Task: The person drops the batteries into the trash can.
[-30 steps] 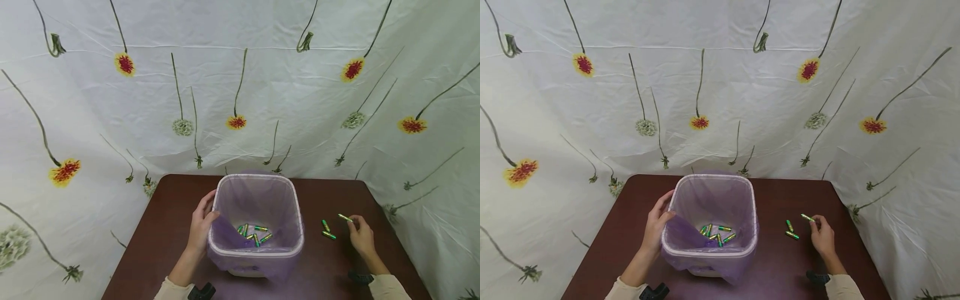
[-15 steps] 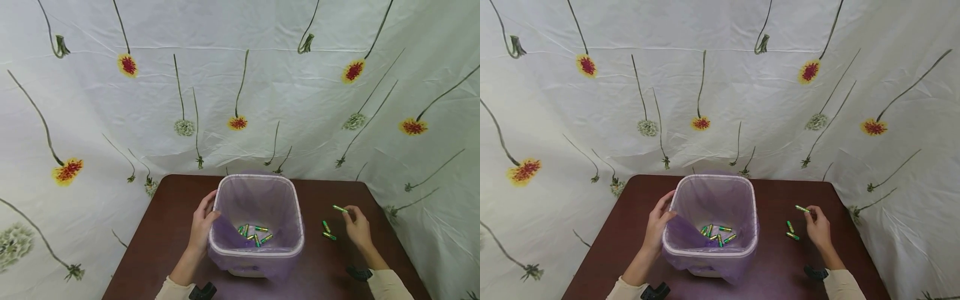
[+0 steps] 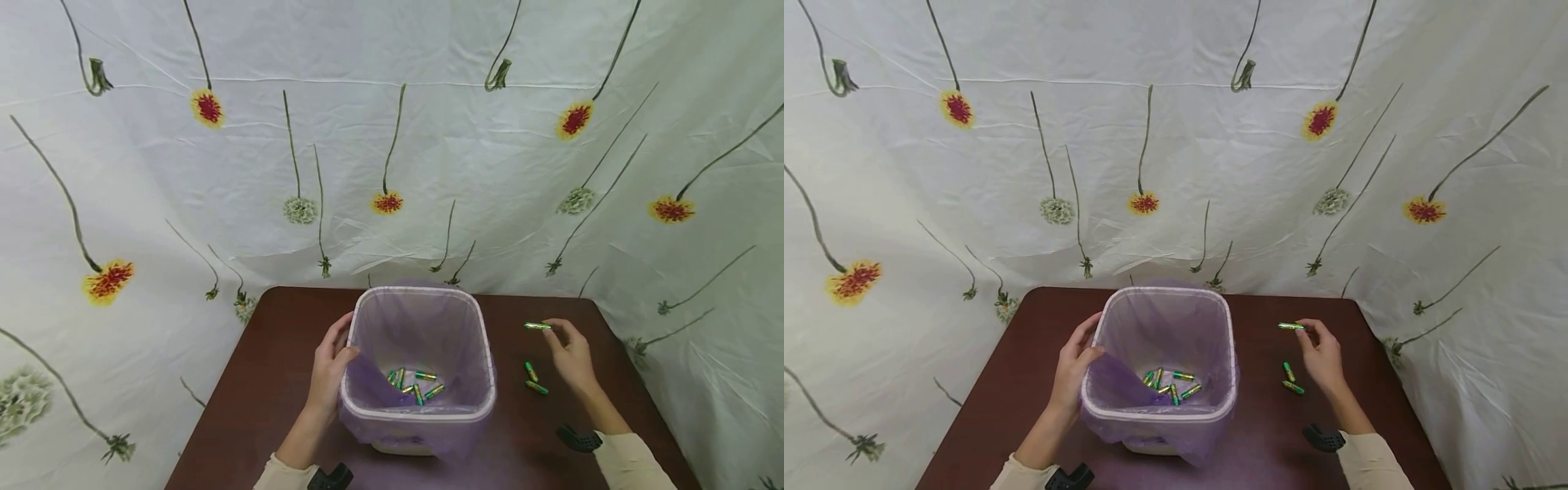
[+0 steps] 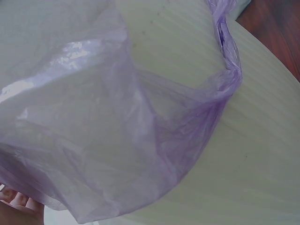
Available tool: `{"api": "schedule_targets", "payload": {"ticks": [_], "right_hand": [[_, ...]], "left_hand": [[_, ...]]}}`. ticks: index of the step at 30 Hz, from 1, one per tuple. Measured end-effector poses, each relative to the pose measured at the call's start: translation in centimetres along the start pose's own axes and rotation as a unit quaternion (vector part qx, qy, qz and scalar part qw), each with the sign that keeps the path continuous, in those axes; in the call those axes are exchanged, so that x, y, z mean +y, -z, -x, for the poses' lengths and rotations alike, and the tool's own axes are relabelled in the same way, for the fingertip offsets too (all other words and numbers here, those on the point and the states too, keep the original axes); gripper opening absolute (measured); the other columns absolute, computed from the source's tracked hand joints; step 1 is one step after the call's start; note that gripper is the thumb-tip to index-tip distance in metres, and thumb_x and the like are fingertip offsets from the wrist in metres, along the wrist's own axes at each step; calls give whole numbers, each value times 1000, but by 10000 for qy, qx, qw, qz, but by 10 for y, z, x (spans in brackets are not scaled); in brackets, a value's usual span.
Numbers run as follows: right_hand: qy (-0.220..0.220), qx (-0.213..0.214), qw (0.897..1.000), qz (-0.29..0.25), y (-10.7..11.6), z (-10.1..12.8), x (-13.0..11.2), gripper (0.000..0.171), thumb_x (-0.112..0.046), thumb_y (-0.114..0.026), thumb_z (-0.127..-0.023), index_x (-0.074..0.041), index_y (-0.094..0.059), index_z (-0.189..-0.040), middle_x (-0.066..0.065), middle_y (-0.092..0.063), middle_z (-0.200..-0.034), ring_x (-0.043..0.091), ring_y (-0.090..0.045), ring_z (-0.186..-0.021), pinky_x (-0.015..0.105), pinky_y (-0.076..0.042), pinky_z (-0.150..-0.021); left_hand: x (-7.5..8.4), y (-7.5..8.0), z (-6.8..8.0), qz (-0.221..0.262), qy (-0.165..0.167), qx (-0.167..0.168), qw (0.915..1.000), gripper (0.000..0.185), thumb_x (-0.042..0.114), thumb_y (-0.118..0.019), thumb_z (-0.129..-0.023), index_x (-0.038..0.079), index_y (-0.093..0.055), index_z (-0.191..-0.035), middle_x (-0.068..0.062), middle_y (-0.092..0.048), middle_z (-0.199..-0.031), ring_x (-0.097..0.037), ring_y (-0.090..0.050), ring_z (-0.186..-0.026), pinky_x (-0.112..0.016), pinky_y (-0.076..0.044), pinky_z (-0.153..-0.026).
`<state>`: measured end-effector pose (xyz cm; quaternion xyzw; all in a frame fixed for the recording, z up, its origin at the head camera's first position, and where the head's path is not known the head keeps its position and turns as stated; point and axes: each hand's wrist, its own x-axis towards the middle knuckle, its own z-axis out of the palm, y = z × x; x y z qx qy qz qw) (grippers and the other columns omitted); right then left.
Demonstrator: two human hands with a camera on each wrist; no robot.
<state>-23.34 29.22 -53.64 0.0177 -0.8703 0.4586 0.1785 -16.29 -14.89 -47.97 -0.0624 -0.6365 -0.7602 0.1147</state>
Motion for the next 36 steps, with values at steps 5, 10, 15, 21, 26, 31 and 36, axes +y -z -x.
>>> {"api": "schedule_targets", "payload": {"ticks": [5, 10, 15, 21, 26, 31, 36], "right_hand": [[230, -27, 9994, -264, -2, -6, -20, 21, -11, -58, -106, 2, -64, -122, 17, -66, -112, 19, -59, -111, 26, -43, -89], [485, -56, 9976, -491, -2, -11, -42, 22, -7, -59, -105, 4, -63, -123, 17, -66, -110, 14, -59, -107, 23, -44, -86], [719, -78, 9954, -624, 0, -11, -82, 21, -2, -59, -103, 8, -63, -121, 23, -66, -112, 2, -56, -97, 17, -43, -80], [868, -257, 9912, -967, 0, -17, -123, 20, 3, -57, -102, 13, -61, -119, 26, -64, -114, 5, -57, -106, 15, -43, -90], [1138, -370, 9826, -1419, -11, -26, -123, 21, 6, -59, -100, 12, -61, -119, 24, -64, -111, 10, -61, -103, 17, -47, -90], [1410, -625, 9717, -1788, -21, -28, -136, 18, 4, -62, -99, 9, -63, -116, 19, -64, -108, 19, -62, -102, 20, -50, -88], [1562, -786, 9654, -1935, -32, -28, -151, 17, 7, -62, -98, 10, -63, -115, 18, -63, -108, 20, -62, -103, 20, -50, -88]], "left_hand": [[-1, -1, -1, -69, 7, 34, 10000, 57, -10, -49, -92, -3, -49, -149, -19, -50, -151, -31, -47, -139, -25, -46, -100], [-1, -1, 0, -56, 38, 10, 10000, 58, -9, -50, -91, -2, -49, -149, -17, -50, -151, -30, -47, -139, -25, -46, -100], [-2, 0, 1, -46, 70, 2, 10000, 58, -9, -50, -91, -2, -49, -149, -17, -50, -152, -28, -47, -139, -25, -45, -100], [0, 0, 0, -11, -21, -37, 10000, 58, -10, -48, -91, -3, -48, -149, -18, -49, -152, -28, -46, -140, -24, -45, -101], [0, 0, -1, 44, 21, -19, 10000, 59, -10, -49, -91, -2, -48, -149, -17, -49, -152, -28, -46, -140, -25, -45, -101], [0, 0, -1, -17, 36, 9, 10000, 59, -10, -48, -91, -3, -48, -149, -18, -49, -152, -28, -45, -141, -24, -45, -101], [-1, 0, -1, 32, 37, 8, 10000, 59, -10, -49, -91, -2, -48, -149, -18, -49, -152, -29, -45, -140, -25, -45, -101]]}}
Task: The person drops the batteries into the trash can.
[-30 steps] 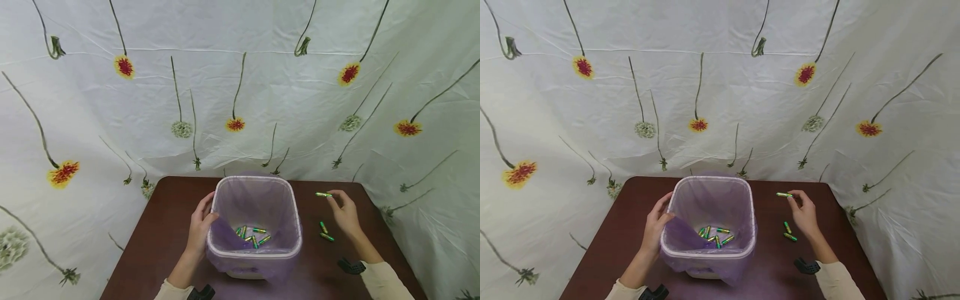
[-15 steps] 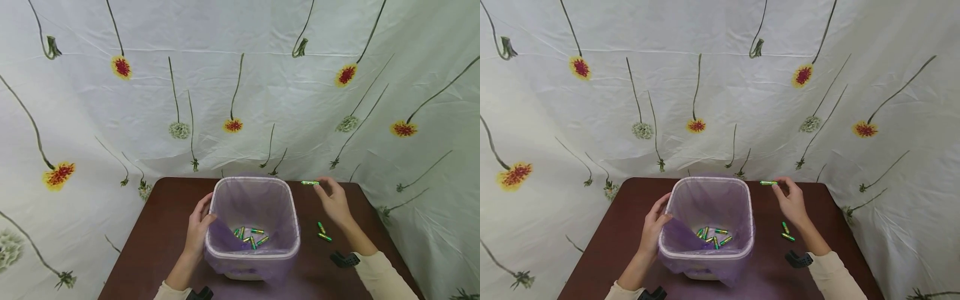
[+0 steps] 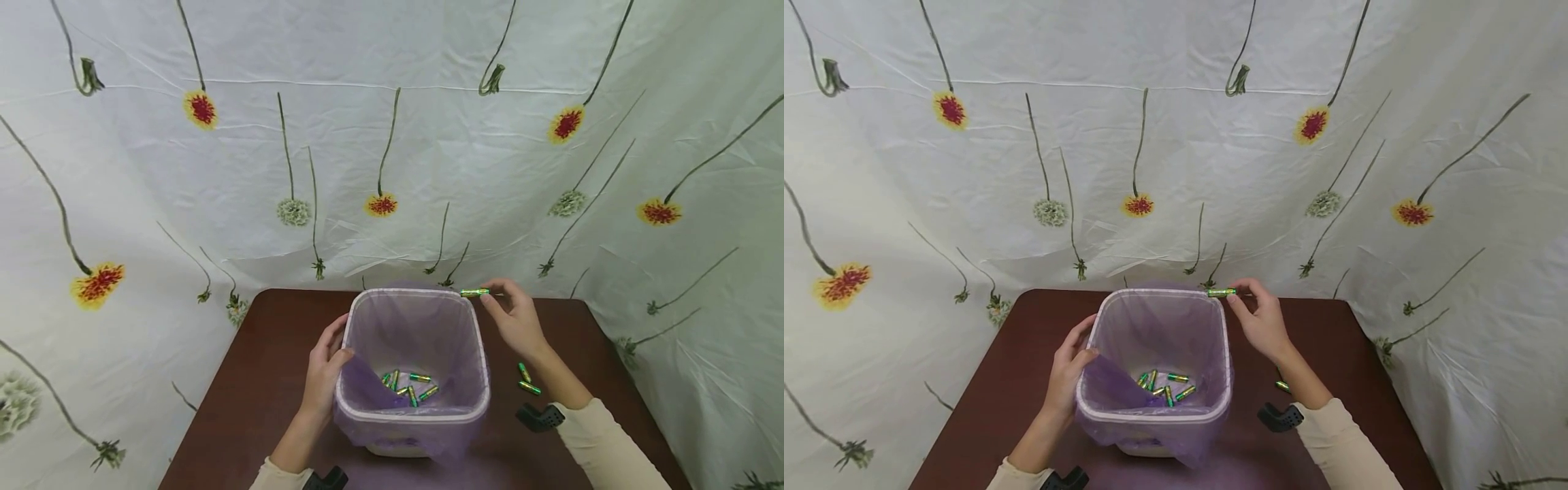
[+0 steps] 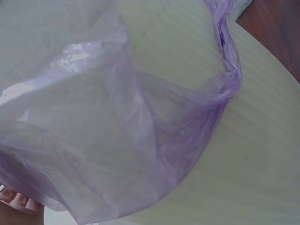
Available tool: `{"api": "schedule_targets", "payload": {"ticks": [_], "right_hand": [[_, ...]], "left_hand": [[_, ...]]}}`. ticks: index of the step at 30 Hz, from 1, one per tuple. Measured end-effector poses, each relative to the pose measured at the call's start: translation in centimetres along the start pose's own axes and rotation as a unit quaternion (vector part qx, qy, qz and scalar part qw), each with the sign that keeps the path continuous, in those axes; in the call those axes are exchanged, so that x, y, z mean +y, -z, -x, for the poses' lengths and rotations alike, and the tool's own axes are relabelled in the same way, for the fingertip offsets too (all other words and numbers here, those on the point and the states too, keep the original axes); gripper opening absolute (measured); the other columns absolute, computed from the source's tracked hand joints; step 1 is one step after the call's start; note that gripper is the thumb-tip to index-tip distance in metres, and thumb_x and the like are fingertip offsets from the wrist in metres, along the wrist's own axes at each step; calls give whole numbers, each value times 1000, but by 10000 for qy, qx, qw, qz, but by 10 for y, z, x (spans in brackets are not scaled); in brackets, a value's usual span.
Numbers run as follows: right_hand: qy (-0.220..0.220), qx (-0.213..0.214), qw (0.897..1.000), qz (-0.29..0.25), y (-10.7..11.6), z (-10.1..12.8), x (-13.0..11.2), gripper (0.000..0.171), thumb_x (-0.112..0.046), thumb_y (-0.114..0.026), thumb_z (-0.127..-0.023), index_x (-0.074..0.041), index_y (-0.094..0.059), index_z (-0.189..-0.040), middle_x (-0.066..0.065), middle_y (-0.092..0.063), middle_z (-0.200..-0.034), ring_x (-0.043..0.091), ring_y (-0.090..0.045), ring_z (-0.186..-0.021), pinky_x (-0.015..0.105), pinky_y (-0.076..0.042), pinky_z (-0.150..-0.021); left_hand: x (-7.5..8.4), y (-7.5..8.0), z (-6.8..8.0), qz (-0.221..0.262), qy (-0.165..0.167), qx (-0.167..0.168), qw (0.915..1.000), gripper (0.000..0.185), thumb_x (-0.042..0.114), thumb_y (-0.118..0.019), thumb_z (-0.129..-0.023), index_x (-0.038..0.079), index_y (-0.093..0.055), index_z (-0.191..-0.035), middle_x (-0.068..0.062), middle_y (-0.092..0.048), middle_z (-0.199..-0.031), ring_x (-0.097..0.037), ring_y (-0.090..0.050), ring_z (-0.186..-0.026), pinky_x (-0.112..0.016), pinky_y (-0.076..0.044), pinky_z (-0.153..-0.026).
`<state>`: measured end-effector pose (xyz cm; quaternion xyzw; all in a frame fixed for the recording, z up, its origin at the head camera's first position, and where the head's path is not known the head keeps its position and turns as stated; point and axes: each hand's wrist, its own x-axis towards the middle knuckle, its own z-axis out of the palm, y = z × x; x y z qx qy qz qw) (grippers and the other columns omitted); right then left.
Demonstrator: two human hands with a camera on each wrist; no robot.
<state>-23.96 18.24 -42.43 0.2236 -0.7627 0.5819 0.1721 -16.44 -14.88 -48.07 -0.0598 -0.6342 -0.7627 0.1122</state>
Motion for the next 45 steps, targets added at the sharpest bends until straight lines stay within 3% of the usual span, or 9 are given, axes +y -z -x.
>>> {"api": "schedule_targets", "payload": {"ticks": [8, 12, 15, 20, 26, 30, 36, 45], "right_hand": [[207, -425, 9987, -199, -17, -10, -9, 17, 12, -61, -97, 11, -63, -113, 23, -62, -110, 15, -62, -100, 22, -52, -83], [454, -700, 9965, -100, -23, -14, -12, 19, 12, -62, -96, 9, -64, -115, 20, -64, -106, 21, -63, -96, 24, -53, -79], [566, -901, 9943, 88, -27, -16, -16, 29, 9, -65, -95, 7, -63, -124, 21, -64, -109, 30, -61, -98, 32, -53, -80], [612, -812, 9941, 373, -26, -19, -27, 43, 12, -64, -94, 7, -56, -137, 25, -61, -116, 37, -58, -101, 45, -51, -86], [883, -700, 9929, 386, -19, -16, -49, 39, 17, -62, -92, 13, -56, -131, 26, -61, -109, 28, -57, -95, 34, -52, -76], [890, -705, 9927, 409, -15, -11, -45, 38, 19, -62, -91, 14, -57, -129, 27, -62, -107, 25, -57, -93, 32, -52, -73], [483, -574, 9955, 580, -4, -4, -38, 34, 14, -63, -94, 11, -61, -128, 23, -65, -109, 30, -59, -96, 25, -51, -77], [-30, -375, 9943, 1000, 26, 9, 10, 36, 2, -64, -99, 0, -62, -135, 14, -66, -116, 18, -60, -101, 23, -50, -85]], "left_hand": [[-2, -1, -1, 41, -26, -38, 10000, 59, -10, -49, -91, -2, -48, -150, -16, -49, -153, -28, -46, -141, -26, -45, -102], [-1, -2, -1, 26, 16, -29, 10000, 59, -9, -49, -91, -2, -48, -150, -17, -50, -152, -27, -47, -139, -26, -46, -101], [0, -3, -1, -26, 42, -10, 10000, 60, -9, -49, -90, -2, -48, -150, -16, -49, -152, -27, -46, -140, -26, -46, -101], [1, -4, -1, -26, -25, -39, 10000, 59, -10, -49, -91, -2, -48, -150, -16, -49, -153, -28, -45, -140, -26, -45, -101], [1, -4, -2, -69, -75, -52, 9999, 59, -10, -50, -91, -2, -48, -150, -17, -49, -153, -28, -45, -141, -25, -45, -101], [0, -3, -2, -76, -69, -34, 9999, 59, -9, -49, -91, -2, -48, -150, -16, -49, -153, -27, -45, -141, -25, -45, -102], [-1, -2, -1, -126, -71, -53, 9999, 58, -9, -49, -92, -2, -48, -150, -17, -48, -153, -29, -44, -142, -25, -45, -102], [-1, 1, 2, -38, -3, -32, 10000, 58, -8, -49, -93, -2, -47, -150, -17, -48, -153, -31, -45, -141, -25, -46, -100]]}}
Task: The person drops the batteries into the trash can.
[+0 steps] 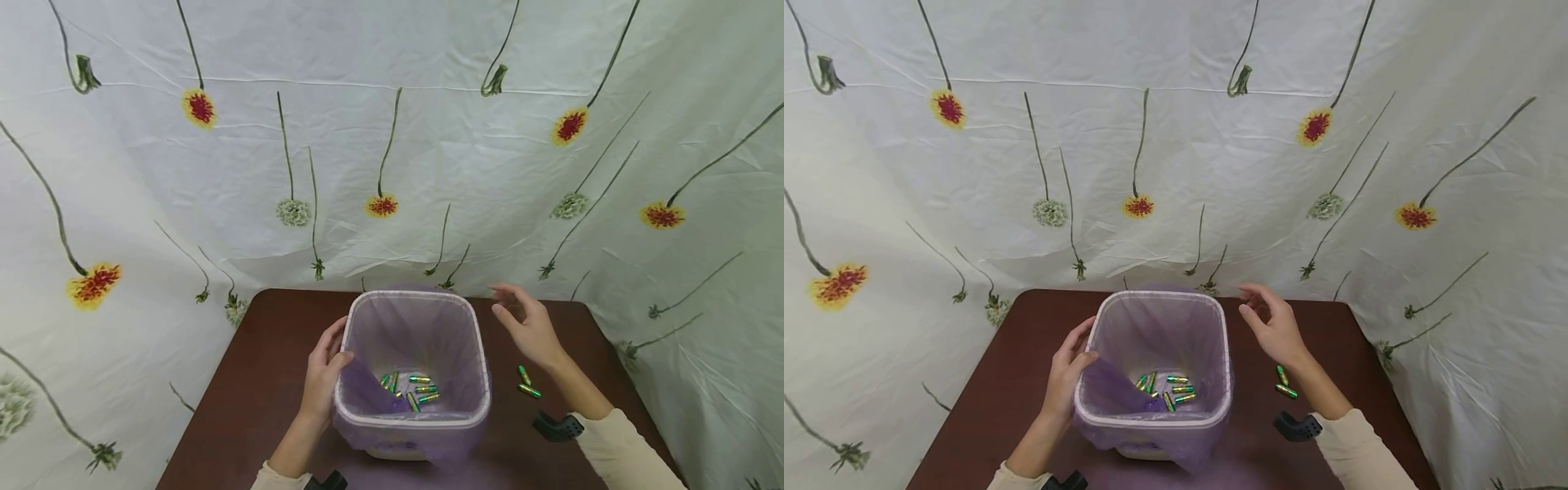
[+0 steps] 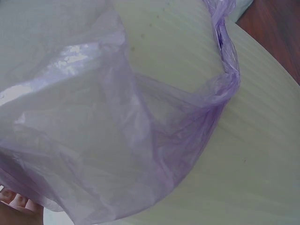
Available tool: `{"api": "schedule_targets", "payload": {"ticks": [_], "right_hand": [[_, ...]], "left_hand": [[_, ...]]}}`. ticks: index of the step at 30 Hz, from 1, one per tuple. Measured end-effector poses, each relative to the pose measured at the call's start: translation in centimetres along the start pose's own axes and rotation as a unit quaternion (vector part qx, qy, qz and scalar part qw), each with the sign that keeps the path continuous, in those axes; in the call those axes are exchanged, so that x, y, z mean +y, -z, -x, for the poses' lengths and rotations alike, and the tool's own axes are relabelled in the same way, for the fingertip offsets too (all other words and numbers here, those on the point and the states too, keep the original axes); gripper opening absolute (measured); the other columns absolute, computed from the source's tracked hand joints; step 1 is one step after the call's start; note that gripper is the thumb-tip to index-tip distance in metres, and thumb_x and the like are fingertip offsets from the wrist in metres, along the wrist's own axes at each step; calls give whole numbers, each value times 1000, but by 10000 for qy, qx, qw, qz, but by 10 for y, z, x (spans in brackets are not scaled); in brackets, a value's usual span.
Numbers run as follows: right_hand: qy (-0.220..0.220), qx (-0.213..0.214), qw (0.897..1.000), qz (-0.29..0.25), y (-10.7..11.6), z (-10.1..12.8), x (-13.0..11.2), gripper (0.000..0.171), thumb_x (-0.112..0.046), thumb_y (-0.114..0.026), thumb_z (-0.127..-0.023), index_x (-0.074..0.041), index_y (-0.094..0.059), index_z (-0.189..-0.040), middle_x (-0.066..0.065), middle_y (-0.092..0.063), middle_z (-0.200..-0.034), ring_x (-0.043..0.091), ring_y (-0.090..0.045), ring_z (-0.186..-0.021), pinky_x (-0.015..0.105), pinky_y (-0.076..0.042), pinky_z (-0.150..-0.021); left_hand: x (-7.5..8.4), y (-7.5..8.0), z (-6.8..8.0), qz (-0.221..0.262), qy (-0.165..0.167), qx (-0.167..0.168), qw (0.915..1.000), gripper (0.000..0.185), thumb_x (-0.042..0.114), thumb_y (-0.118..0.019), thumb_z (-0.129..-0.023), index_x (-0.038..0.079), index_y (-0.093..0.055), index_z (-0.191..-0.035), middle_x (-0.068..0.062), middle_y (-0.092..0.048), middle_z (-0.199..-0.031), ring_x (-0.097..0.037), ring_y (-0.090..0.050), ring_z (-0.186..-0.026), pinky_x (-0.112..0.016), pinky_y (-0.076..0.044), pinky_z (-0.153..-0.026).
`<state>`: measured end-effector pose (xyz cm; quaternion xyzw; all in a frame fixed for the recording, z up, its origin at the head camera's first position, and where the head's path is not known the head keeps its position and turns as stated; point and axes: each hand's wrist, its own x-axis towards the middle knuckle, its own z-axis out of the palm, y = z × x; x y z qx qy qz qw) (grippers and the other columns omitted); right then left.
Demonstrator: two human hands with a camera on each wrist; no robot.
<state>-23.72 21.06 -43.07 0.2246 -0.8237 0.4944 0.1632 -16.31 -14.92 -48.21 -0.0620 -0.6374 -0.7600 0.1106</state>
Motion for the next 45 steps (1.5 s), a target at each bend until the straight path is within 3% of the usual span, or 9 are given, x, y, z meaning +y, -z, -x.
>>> {"api": "schedule_targets", "payload": {"ticks": [10, 21, 31, 39, 45], "right_hand": [[-274, 316, 9989, 234, 17, 19, 19, 33, 8, -61, -98, 8, -60, -131, 21, -65, -114, 7, -59, -99, 14, -46, -84], [-578, 458, 9967, 343, 27, 42, 43, 31, 0, -67, -98, -1, -64, -129, 14, -67, -113, 6, -59, -99, 16, -47, -82], [-766, 795, 9917, 654, 30, 64, 70, 29, 1, -66, -98, 3, -64, -127, 22, -66, -112, 3, -57, -96, 16, -44, -79], [-1052, 917, 9865, 861, 28, 82, 92, 30, 1, -68, -96, 2, -64, -126, 19, -67, -108, 5, -57, -96, 20, -45, -81], [-1223, 982, 9828, 972, 26, 93, 103, 29, -1, -68, -97, 2, -65, -125, 15, -67, -107, -2, -54, -93, 15, -41, -76]], "left_hand": [[0, 2, 0, -29, 17, 8, 10000, 58, -9, -49, -93, -2, -48, -150, -17, -48, -153, -28, -46, -141, -25, -46, -100], [1, 1, 0, 57, -15, -17, 10000, 59, -10, -49, -92, -3, -47, -150, -18, -48, -153, -29, -46, -140, -26, -46, -100], [0, 1, -1, 63, -31, -55, 10000, 58, -9, -49, -92, -2, -47, -150, -18, -48, -153, -28, -47, -140, -26, -47, -100], [0, 0, 0, 37, -42, -15, 10000, 59, -9, -50, -91, -2, -47, -150, -18, -48, -153, -26, -48, -139, -25, -46, -100], [0, 0, 0, 5, -66, 12, 10000, 58, -9, -49, -92, -3, -48, -149, -19, -48, -152, -21, -50, -136, -25, -46, -100]]}}
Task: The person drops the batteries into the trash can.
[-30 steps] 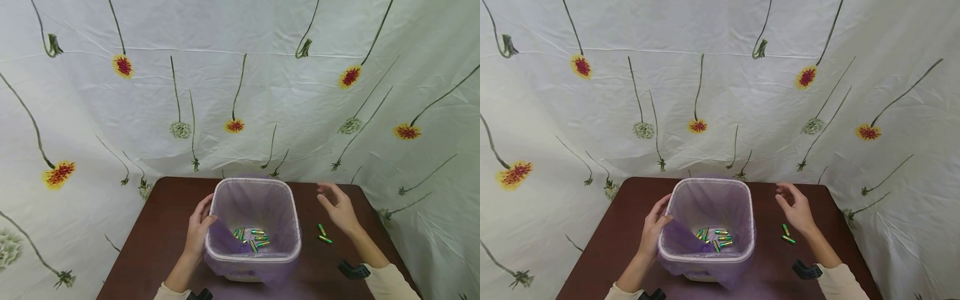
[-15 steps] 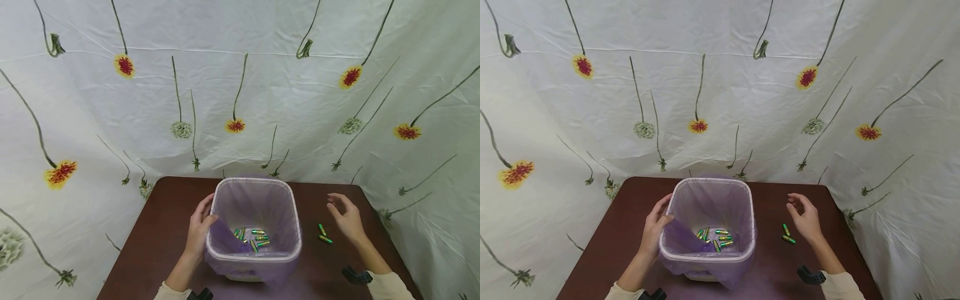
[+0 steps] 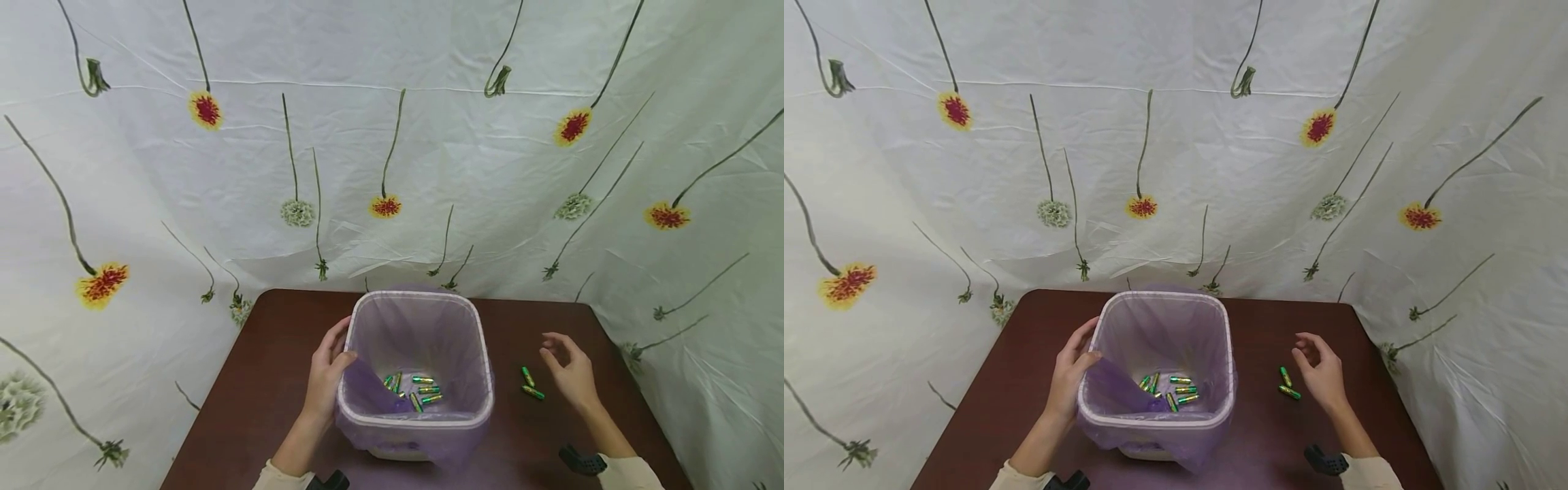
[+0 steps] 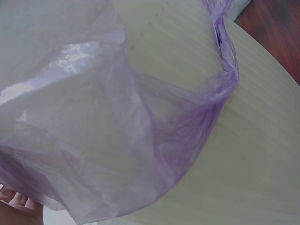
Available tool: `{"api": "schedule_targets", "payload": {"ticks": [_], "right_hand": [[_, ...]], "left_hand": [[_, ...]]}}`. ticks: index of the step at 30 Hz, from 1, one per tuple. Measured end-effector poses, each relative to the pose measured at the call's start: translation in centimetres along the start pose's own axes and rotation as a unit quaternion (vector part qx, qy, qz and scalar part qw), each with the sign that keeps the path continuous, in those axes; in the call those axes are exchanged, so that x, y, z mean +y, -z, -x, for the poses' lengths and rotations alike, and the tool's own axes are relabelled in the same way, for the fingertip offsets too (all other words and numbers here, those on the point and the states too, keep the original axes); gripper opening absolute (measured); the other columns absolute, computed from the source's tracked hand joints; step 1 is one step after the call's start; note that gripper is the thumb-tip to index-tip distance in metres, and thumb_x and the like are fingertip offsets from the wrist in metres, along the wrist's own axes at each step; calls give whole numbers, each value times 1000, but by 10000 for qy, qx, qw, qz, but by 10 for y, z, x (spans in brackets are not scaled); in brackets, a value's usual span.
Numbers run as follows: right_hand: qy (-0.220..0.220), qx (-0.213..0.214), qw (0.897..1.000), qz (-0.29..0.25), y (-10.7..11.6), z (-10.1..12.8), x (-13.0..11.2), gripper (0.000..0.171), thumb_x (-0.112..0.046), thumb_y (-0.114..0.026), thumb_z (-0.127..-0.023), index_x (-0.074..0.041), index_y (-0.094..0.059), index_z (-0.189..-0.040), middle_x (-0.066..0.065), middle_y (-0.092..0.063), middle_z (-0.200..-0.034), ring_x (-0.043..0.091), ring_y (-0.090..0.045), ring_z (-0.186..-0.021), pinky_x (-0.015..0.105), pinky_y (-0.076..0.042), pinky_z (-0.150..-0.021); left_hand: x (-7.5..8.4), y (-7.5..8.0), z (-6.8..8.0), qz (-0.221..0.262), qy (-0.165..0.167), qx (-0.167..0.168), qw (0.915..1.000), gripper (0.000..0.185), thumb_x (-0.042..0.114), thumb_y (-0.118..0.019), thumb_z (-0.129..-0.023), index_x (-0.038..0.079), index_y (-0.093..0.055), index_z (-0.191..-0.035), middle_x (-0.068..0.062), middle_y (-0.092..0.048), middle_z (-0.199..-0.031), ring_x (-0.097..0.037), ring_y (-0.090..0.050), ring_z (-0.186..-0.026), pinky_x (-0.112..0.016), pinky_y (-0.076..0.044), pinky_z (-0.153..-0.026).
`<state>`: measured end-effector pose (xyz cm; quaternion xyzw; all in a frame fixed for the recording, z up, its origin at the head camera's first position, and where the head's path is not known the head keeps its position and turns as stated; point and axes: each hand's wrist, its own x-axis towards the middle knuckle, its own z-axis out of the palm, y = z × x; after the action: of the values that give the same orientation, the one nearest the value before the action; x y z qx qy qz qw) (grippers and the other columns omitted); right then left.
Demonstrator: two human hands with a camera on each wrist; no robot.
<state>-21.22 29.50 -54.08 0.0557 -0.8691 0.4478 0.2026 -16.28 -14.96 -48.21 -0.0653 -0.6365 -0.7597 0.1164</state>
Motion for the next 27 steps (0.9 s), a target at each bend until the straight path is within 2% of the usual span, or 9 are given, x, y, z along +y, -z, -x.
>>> {"api": "schedule_targets", "payload": {"ticks": [8, 18, 22, 24, 27], "right_hand": [[-281, 210, 9993, 92, -8, 14, 23, 27, 1, -70, -94, 0, -67, -121, 14, -68, -104, -2, -55, -89, 15, -42, -72], [-927, 174, 9949, 343, -25, 45, 57, 29, 2, -72, -93, 0, -68, -121, 12, -69, -103, 0, -55, -85, 19, -43, -66], [-935, 63, 9939, 583, -33, 60, 71, 30, -1, -73, -93, 0, -68, -122, 13, -69, -106, 13, -61, -88, 25, -48, -69], [-901, -52, 9928, 789, -36, 67, 78, 32, -3, -73, -94, 1, -66, -124, 15, -68, -109, 23, -63, -94, 31, -51, -74], [-847, -242, 9909, 1017, -39, 75, 85, 37, -6, -74, -94, 3, -63, -128, 19, -65, -115, 35, -60, -101, 45, -48, -81]], "left_hand": [[1, 0, 0, -1, 15, 15, 10000, 58, -9, -49, -92, -2, -48, -150, -17, -49, -152, -21, -50, -136, -26, -47, -100], [0, 1, 1, -35, -9, 13, 10000, 58, -9, -49, -92, -3, -48, -149, -19, -49, -152, -22, -50, -136, -25, -47, -99], [0, 1, 1, -15, -31, 25, 10000, 58, -9, -49, -92, -3, -48, -149, -19, -49, -152, -24, -50, -136, -25, -47, -99], [1, 1, 1, 14, -28, 19, 10000, 58, -9, -49, -92, -3, -48, -149, -19, -49, -152, -26, -50, -137, -26, -47, -99], [1, 0, 0, 40, -16, 6, 10000, 58, -9, -49, -92, -3, -48, -149, -19, -49, -152, -27, -49, -138, -26, -47, -100]]}}
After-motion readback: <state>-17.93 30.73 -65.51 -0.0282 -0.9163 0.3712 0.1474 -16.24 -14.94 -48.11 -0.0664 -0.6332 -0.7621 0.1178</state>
